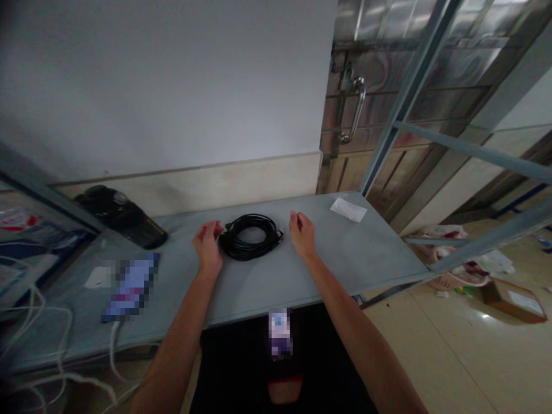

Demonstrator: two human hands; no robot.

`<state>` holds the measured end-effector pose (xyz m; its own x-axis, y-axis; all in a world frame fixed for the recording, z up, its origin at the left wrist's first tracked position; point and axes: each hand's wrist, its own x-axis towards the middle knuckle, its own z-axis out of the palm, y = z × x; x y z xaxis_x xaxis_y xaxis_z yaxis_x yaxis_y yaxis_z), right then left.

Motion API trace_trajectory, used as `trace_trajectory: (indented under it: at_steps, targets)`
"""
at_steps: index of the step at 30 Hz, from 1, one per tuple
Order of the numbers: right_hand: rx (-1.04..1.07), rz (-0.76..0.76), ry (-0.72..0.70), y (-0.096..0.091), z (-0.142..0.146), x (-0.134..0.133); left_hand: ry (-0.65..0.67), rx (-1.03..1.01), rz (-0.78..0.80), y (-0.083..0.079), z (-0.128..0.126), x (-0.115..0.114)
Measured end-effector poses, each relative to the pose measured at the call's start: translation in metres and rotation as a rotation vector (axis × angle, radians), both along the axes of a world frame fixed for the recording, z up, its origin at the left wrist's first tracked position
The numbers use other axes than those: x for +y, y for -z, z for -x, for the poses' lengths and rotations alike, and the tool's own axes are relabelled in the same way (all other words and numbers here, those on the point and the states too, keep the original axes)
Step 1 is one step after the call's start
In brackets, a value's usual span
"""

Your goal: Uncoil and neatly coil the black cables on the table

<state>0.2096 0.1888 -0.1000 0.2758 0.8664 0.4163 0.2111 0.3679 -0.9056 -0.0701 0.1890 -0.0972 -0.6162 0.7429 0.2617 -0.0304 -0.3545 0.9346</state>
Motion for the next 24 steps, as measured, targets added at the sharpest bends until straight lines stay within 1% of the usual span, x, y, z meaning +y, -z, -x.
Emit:
trace_trajectory:
  at_steps: [9, 17, 24]
  targets:
    - [0.019, 0.011, -0.013, 0.0025, -0.0001, 0.0003, -0.002, -0.002, -0.017, -0.0022, -0.0015, -0.0021]
    - [0.023, 0.023, 0.005, 0.0011, 0.0006, 0.0006, -0.090, 0.007, -0.025, -0.0009, 0.0020, 0.0003]
    - [0.024, 0.029, -0.002, -0.0016, 0.0017, -0.0021, -0.163, 0.050, -0.035, -0.0027, 0.0030, -0.0021]
